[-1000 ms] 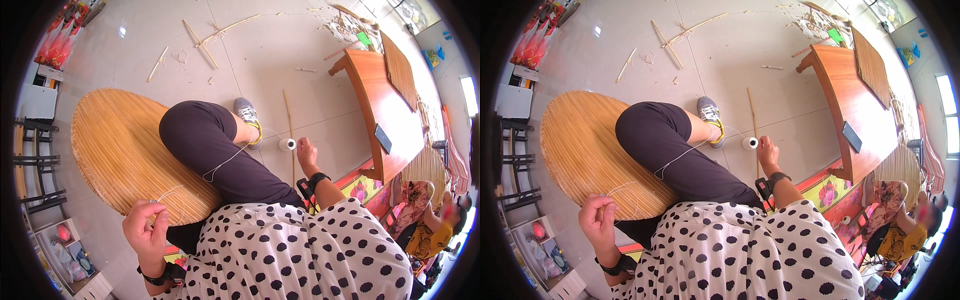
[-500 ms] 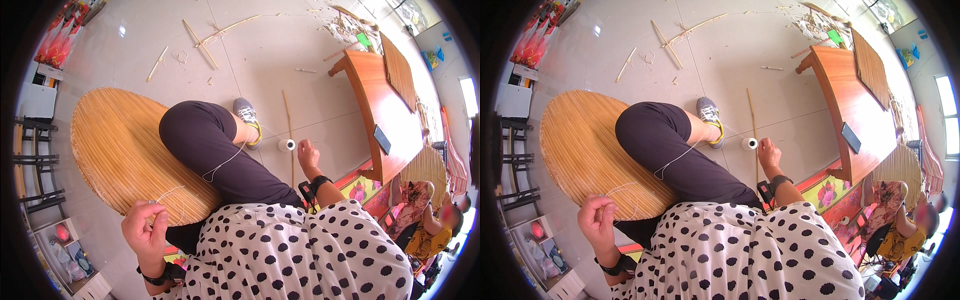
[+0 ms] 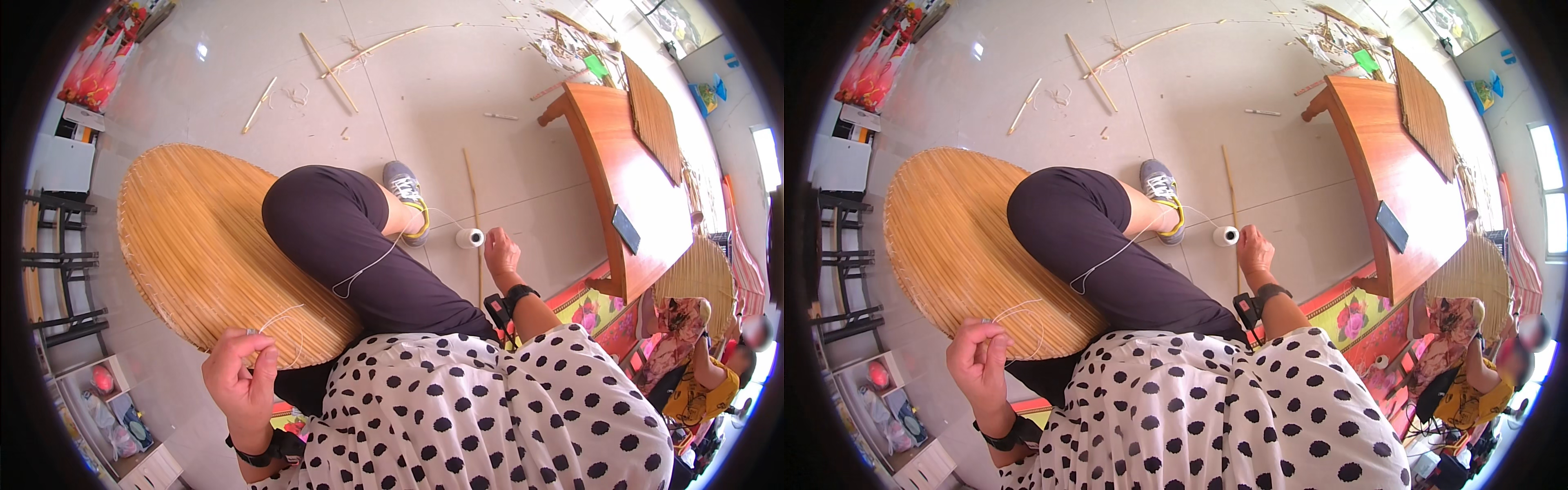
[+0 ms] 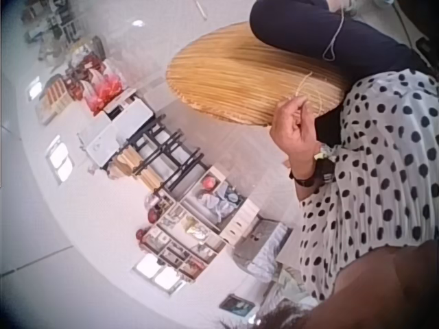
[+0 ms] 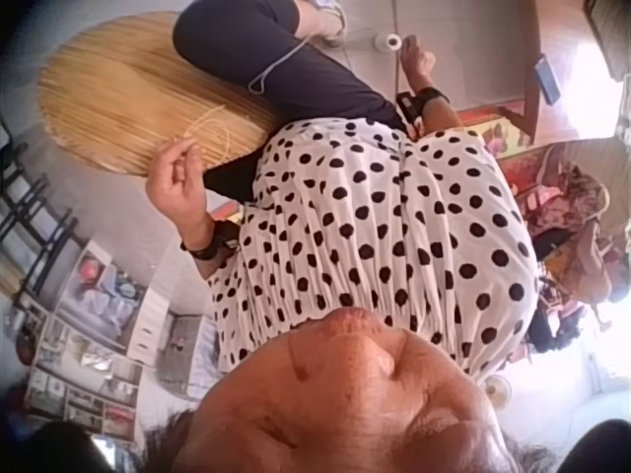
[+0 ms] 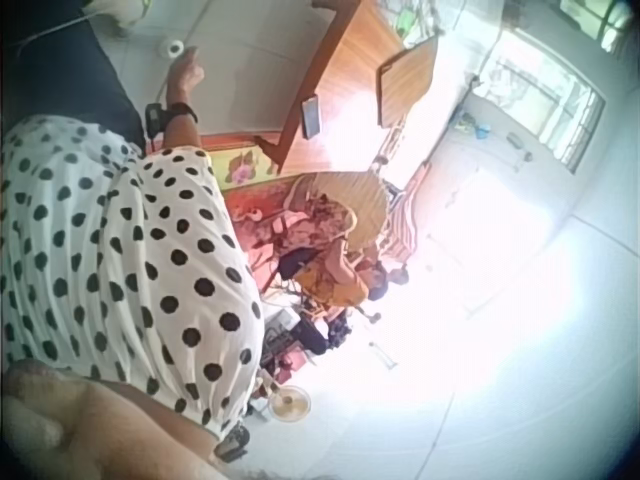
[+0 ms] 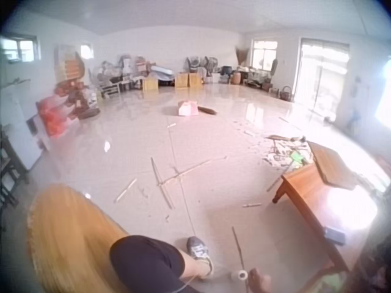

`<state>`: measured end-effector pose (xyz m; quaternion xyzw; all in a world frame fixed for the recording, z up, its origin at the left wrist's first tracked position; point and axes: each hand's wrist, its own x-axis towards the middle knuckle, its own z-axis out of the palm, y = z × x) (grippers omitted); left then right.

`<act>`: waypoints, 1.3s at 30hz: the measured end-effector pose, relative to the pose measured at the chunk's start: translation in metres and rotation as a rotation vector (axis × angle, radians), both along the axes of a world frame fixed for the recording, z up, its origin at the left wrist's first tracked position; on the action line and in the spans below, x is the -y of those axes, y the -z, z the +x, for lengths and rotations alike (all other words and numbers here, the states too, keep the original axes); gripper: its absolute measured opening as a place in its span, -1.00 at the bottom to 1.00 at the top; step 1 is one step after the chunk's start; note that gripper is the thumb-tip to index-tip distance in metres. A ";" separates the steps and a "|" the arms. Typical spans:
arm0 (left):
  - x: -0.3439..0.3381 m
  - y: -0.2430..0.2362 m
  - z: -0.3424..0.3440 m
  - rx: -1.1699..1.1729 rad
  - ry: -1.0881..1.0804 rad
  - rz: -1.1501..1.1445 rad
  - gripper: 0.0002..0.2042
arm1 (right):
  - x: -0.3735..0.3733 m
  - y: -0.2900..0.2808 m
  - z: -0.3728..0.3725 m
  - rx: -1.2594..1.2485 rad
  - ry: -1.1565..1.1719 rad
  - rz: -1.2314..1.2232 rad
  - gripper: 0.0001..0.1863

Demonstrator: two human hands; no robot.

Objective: The person sits on the floor and sews a white thread along the edge of a bamboo fan using a needle. They pull the thread through the bamboo slats, tie knots, and cut the thread with scissors multiple times.

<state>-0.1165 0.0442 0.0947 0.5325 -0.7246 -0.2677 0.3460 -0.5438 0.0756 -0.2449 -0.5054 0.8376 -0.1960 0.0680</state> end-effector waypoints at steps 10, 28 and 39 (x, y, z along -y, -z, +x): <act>-0.003 -0.002 -0.002 -0.036 -0.022 -0.023 -0.91 | 0.011 0.008 0.007 -0.062 0.055 0.095 -0.88; -0.021 -0.052 0.043 -0.248 -0.043 -0.059 -0.86 | 0.141 -0.209 0.060 1.059 -0.272 0.024 -0.74; -0.023 -0.061 0.048 -0.291 0.029 -0.117 -0.83 | 0.101 -0.340 0.271 1.273 -1.382 0.249 -0.66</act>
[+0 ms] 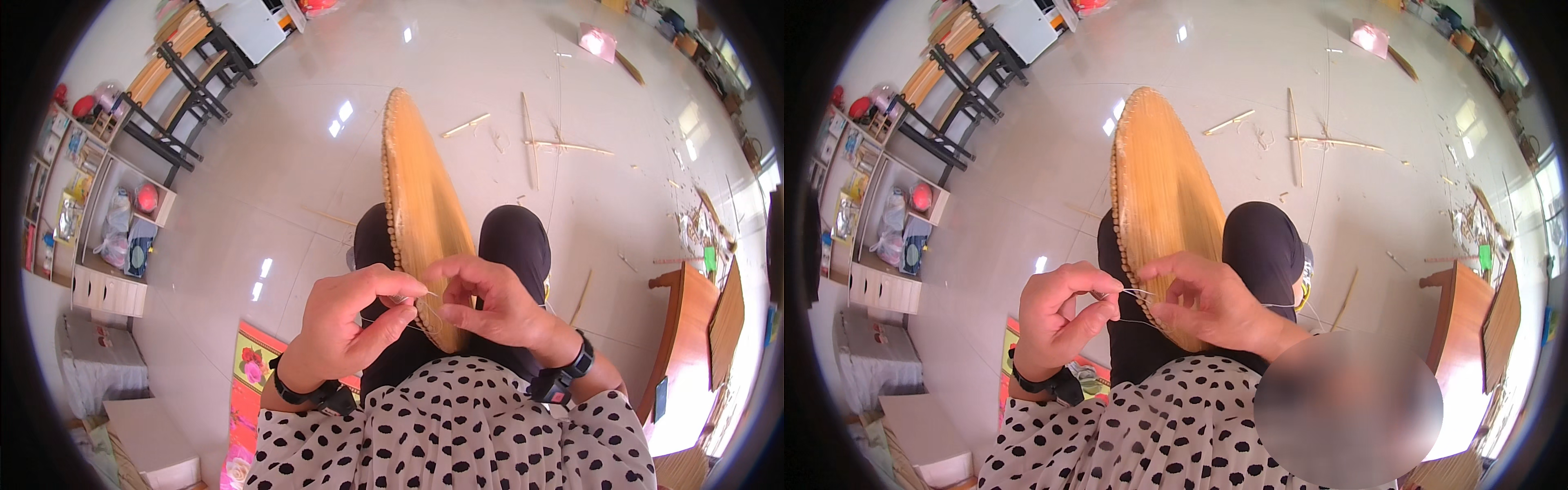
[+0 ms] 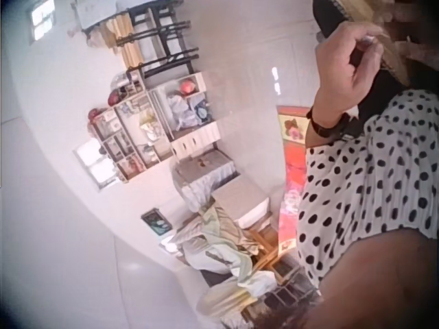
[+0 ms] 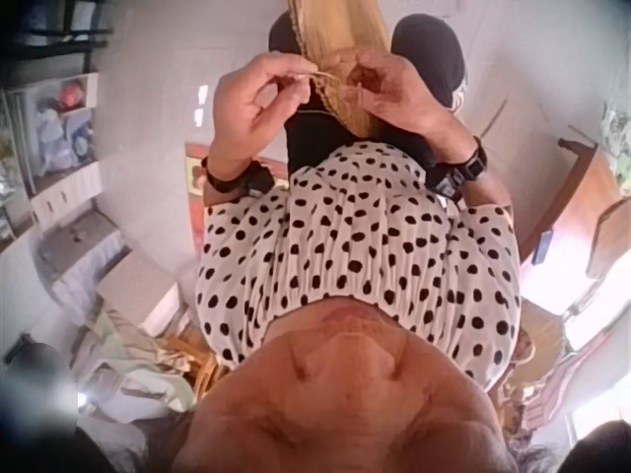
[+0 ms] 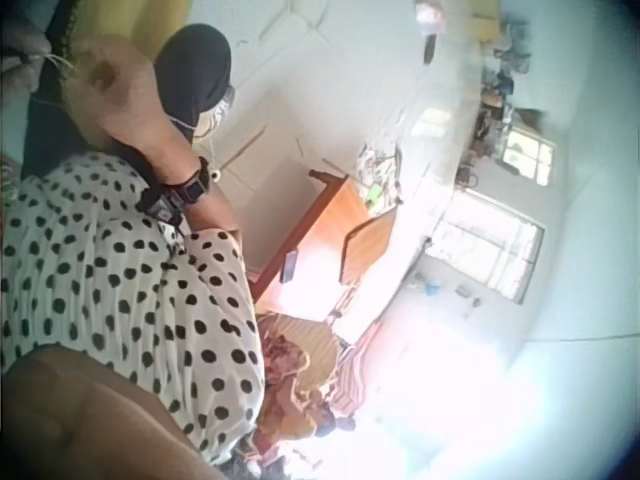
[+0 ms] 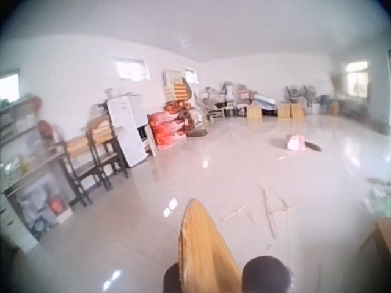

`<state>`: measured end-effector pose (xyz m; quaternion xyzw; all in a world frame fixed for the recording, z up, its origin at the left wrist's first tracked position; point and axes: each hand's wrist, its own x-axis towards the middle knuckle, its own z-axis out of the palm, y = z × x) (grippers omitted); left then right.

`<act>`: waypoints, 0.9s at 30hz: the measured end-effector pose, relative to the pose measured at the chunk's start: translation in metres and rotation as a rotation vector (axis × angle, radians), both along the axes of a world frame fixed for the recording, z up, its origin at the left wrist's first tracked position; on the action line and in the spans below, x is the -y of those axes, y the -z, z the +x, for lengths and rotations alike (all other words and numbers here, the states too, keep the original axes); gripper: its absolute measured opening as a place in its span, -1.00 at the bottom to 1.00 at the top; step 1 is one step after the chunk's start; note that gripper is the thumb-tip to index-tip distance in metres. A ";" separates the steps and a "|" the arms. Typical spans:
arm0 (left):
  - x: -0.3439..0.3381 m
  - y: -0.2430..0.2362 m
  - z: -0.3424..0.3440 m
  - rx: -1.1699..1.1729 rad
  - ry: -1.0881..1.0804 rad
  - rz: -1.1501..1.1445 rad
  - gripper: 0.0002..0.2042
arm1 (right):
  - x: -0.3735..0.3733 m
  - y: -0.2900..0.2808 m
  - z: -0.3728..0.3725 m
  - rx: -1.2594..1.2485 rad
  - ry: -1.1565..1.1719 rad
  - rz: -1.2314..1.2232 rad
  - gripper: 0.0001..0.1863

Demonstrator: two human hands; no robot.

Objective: The person sits on the floor and sews a white thread along the edge of a bamboo fan using a needle. They pull the thread through the bamboo slats, tie knots, and cut the thread with scissors multiple times.

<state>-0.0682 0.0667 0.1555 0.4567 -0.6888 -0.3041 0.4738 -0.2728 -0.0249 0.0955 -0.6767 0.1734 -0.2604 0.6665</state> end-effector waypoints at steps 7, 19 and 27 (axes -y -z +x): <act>-0.014 0.014 0.034 0.093 -0.073 0.026 -0.77 | -0.003 -0.009 0.011 -0.159 -0.011 0.059 -0.95; -0.011 0.046 0.010 -0.136 -0.050 0.185 -0.71 | -0.014 -0.029 0.036 -0.266 0.128 -0.664 -0.92; -0.006 0.053 0.018 0.058 -0.178 0.081 -0.91 | -0.010 -0.032 0.040 -0.339 0.164 -0.723 -0.93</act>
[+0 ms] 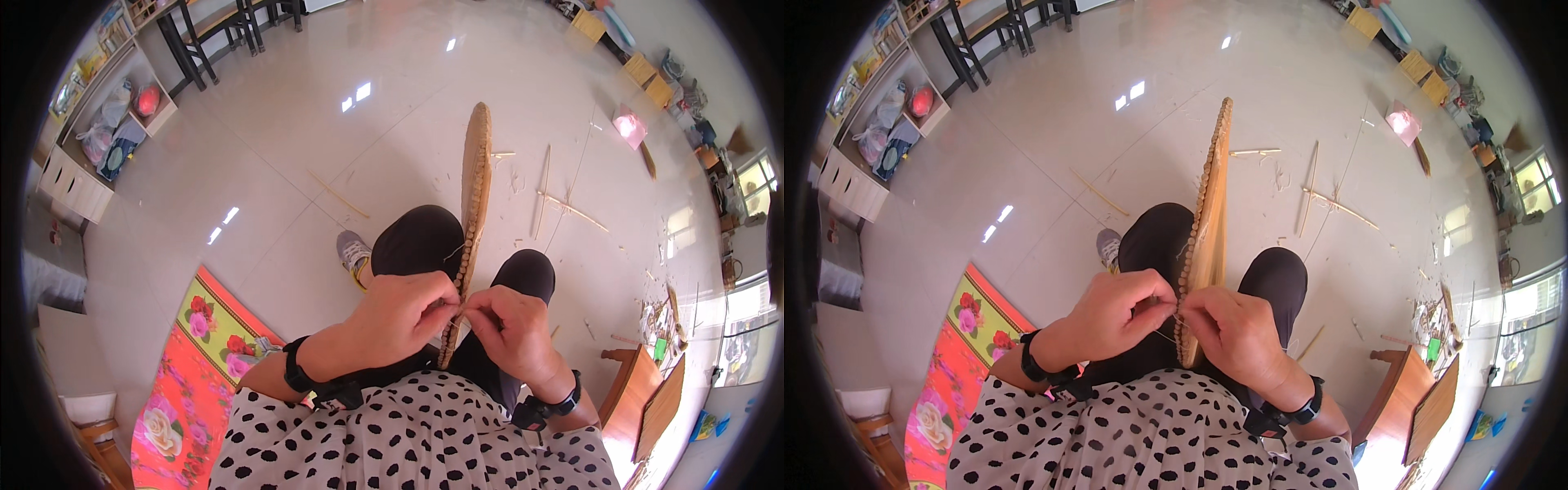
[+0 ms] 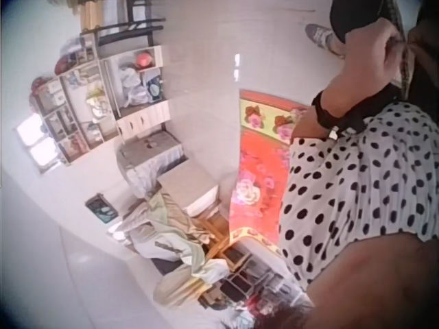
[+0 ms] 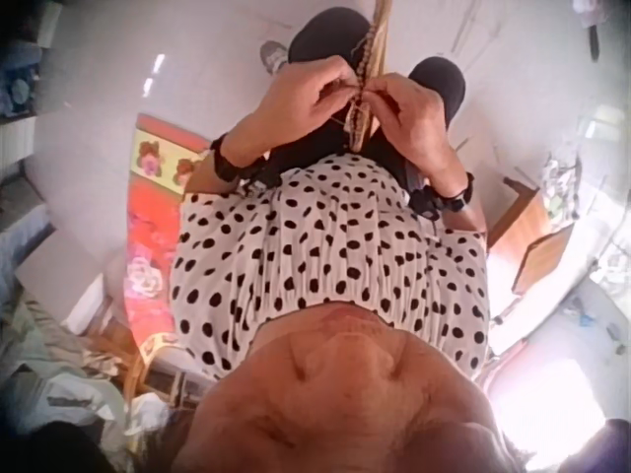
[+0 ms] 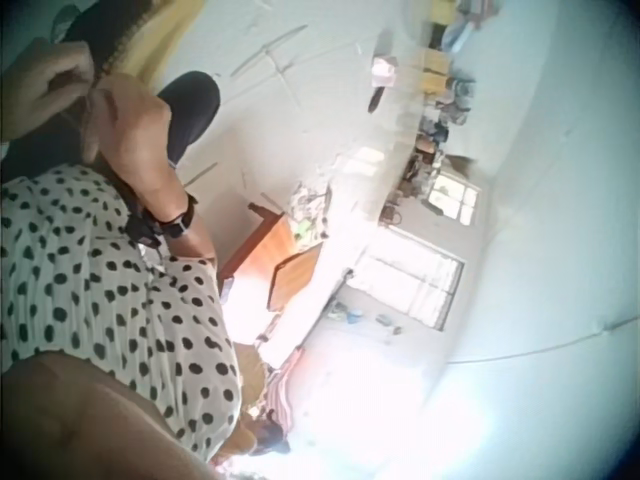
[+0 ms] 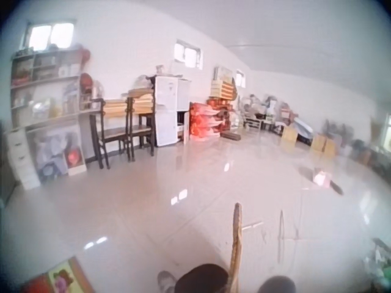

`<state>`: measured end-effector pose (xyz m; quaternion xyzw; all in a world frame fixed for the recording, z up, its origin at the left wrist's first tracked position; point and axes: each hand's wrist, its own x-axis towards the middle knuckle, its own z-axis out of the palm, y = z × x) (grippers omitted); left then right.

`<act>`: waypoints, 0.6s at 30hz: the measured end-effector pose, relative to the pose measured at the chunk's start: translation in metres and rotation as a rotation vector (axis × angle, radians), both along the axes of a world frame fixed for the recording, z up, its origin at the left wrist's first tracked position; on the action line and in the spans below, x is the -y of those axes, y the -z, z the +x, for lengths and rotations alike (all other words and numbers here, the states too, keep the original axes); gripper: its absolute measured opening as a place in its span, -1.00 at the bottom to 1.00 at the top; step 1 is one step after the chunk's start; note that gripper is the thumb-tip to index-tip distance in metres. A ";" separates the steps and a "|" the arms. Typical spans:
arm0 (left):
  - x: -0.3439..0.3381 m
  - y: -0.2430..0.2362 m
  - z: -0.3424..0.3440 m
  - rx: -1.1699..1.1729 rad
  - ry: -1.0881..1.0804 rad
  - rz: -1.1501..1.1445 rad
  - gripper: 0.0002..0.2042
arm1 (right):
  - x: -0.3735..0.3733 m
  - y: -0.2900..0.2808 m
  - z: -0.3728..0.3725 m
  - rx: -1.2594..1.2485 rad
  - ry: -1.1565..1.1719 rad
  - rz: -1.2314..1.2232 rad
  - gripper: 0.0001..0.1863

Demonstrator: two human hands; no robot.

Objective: The person sits on the floor and sews a white thread along the edge of a bamboo fan using a needle. They pull the thread through the bamboo slats, tie knots, and cut the thread with scissors multiple times.

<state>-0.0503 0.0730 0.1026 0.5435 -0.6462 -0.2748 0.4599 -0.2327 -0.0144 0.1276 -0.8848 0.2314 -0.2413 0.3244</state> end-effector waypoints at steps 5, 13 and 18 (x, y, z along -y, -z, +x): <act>0.020 0.021 0.017 -0.259 -0.226 0.060 -0.92 | 0.016 0.019 -0.007 -0.008 0.289 -0.218 -0.91; 0.046 0.034 -0.001 -0.261 -0.198 0.178 -0.81 | 0.008 0.032 0.000 -0.034 0.333 0.204 -0.43; 0.056 0.033 -0.007 -0.253 -0.159 0.204 -0.85 | 0.003 0.039 0.000 -0.024 0.305 0.370 -0.22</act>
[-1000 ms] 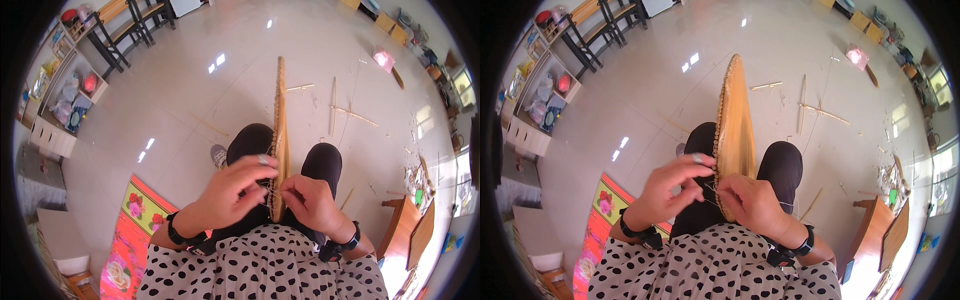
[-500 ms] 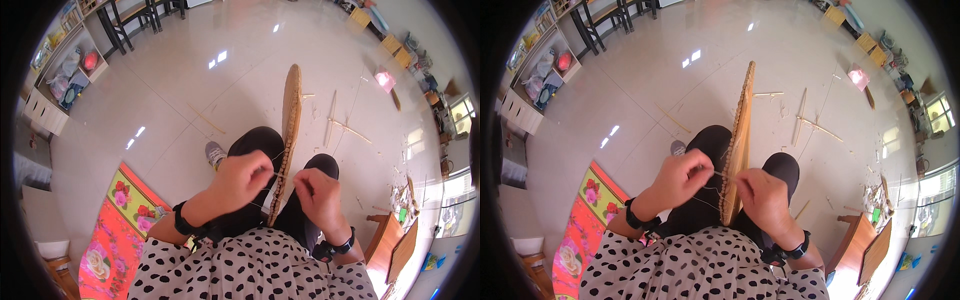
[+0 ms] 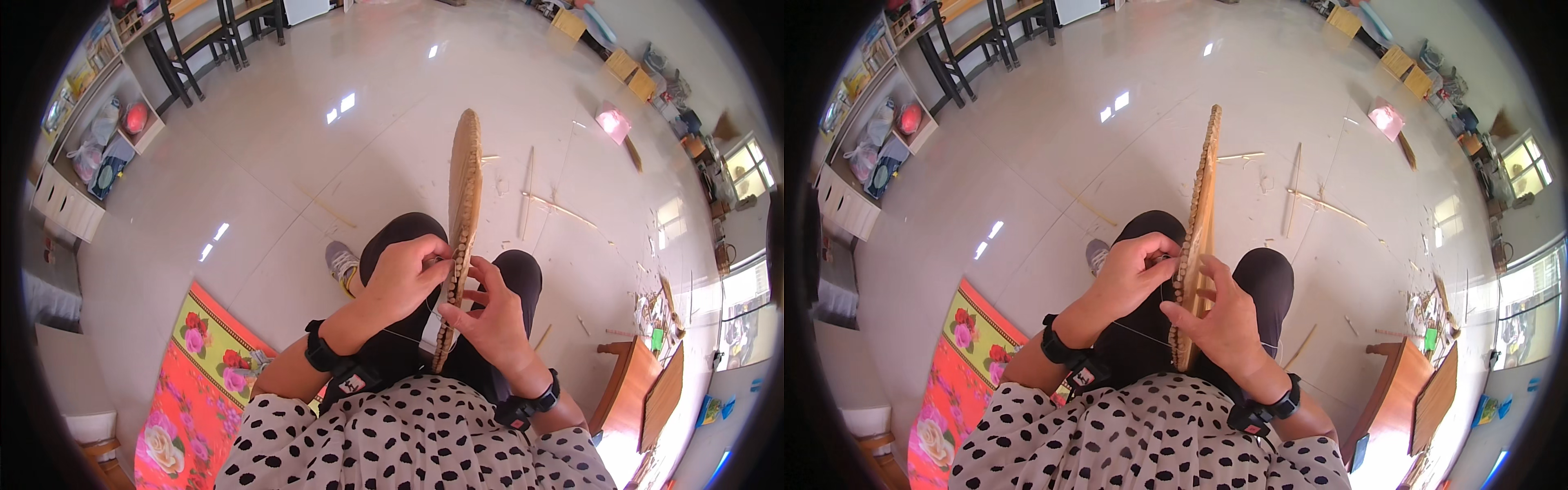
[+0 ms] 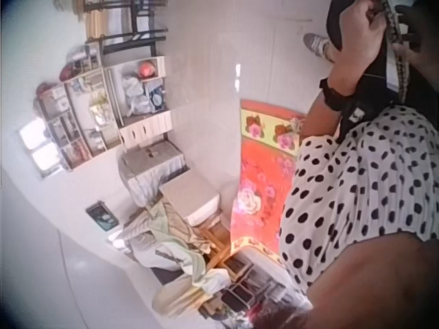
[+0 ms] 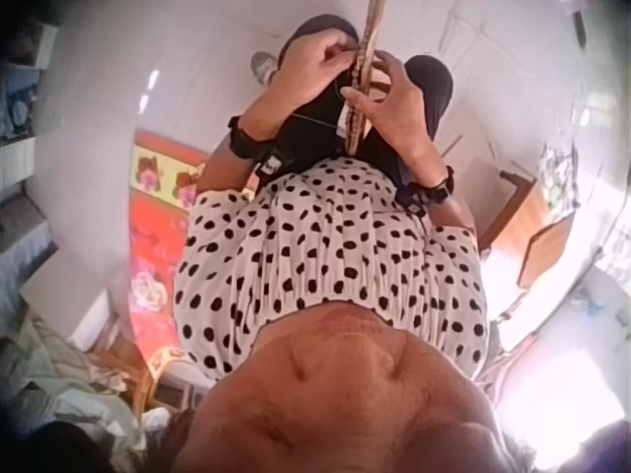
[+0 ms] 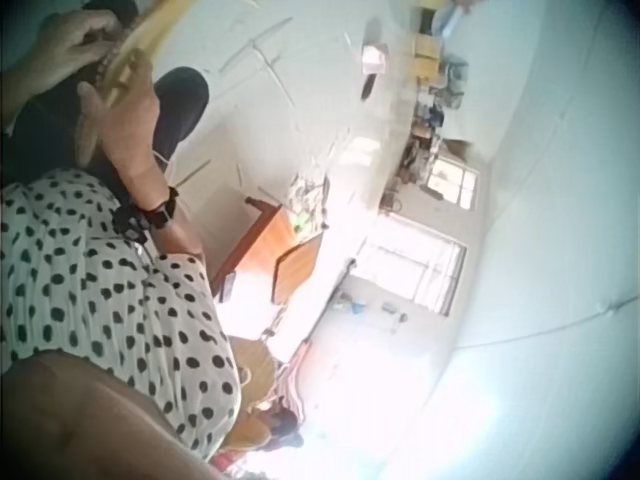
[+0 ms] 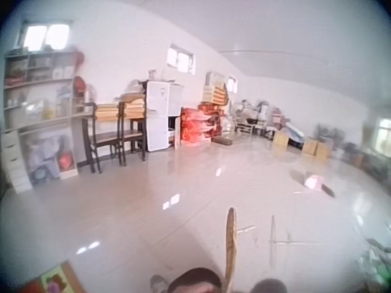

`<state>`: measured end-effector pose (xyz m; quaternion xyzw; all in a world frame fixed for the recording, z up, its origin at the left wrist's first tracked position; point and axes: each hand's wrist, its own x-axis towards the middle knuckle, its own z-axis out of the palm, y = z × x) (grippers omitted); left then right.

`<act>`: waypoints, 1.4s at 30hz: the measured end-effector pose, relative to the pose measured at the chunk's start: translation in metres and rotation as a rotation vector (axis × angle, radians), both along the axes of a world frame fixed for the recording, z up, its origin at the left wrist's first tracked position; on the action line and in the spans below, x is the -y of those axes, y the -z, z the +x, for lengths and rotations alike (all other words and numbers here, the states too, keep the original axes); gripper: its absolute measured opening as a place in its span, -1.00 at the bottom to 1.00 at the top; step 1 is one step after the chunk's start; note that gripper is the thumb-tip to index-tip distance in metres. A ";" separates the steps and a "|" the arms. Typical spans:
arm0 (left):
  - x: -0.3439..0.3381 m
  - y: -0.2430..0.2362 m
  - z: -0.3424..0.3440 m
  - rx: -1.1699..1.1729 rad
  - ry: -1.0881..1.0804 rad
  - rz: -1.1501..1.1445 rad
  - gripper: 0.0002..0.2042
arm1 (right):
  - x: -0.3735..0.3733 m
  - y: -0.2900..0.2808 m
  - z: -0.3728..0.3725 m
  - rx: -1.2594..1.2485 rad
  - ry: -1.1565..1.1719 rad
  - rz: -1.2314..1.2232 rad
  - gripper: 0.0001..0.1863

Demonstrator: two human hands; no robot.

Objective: The person sits on the floor and sews a white thread along the edge of a bamboo fan using a needle. They pull the thread through the bamboo slats, tie knots, and cut the thread with scissors multiple times.

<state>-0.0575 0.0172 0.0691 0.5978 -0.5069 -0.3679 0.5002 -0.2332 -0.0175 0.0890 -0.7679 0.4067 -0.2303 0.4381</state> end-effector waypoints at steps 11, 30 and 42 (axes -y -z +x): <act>0.024 0.003 -0.036 -0.001 0.073 -0.139 -0.91 | 0.004 0.004 -0.017 -0.044 0.212 -0.040 -0.29; 0.036 -0.010 -0.048 -0.002 0.205 -0.217 -0.94 | 0.006 0.001 -0.056 0.305 0.326 0.238 -0.34; 0.055 -0.003 -0.059 -0.083 0.285 -0.235 -0.93 | 0.048 -0.015 -0.057 0.137 0.440 -0.060 -0.75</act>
